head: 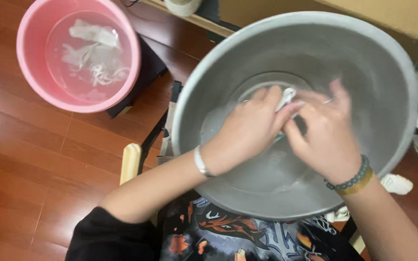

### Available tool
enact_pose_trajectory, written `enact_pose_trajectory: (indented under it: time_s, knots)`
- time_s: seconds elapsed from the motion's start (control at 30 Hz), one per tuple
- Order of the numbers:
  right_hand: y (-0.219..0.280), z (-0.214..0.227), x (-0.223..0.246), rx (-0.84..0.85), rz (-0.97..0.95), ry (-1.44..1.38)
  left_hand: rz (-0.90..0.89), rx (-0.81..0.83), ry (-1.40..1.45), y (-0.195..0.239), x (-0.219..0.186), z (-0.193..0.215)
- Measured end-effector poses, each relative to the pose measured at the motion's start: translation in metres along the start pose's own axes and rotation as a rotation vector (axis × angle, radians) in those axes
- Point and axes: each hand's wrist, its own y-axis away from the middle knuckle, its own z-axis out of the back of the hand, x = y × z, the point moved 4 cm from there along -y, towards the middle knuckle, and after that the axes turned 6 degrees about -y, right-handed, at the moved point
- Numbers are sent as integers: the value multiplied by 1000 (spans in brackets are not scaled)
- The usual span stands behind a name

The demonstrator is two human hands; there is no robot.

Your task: The person scrubs white shoe laces in a metal basin using a toothbrush and water. They rinse the laces, transfer them to a pink basin, and then wipe a cardboard box with a cloth.

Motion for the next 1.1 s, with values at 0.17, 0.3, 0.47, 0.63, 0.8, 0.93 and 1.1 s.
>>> enact_pose_trajectory:
  time_s: [0.17,0.3,0.47,0.63,0.8,0.93,1.1]
  knots:
    - [-15,8,20,12,202,113,-75,-17,21,-10,11,12]
    - [-25,8,11,125,-29,45,-126,-108,-247,-2,4,20]
    - [-36,1,14,249,131,156,-119,-13,-260,11,15,27]
    - [-30,-2,7,289,48,-8,-85,160,62,8,27,39]
    - [-31,-5,-17,318,9,-357,148,175,759,5,42,74]
    - [-29,-10,-34,479,-30,-487,150,64,924,15,106,145]
    - [-25,-7,-53,426,-83,-659,510,-345,1046,26,273,236]
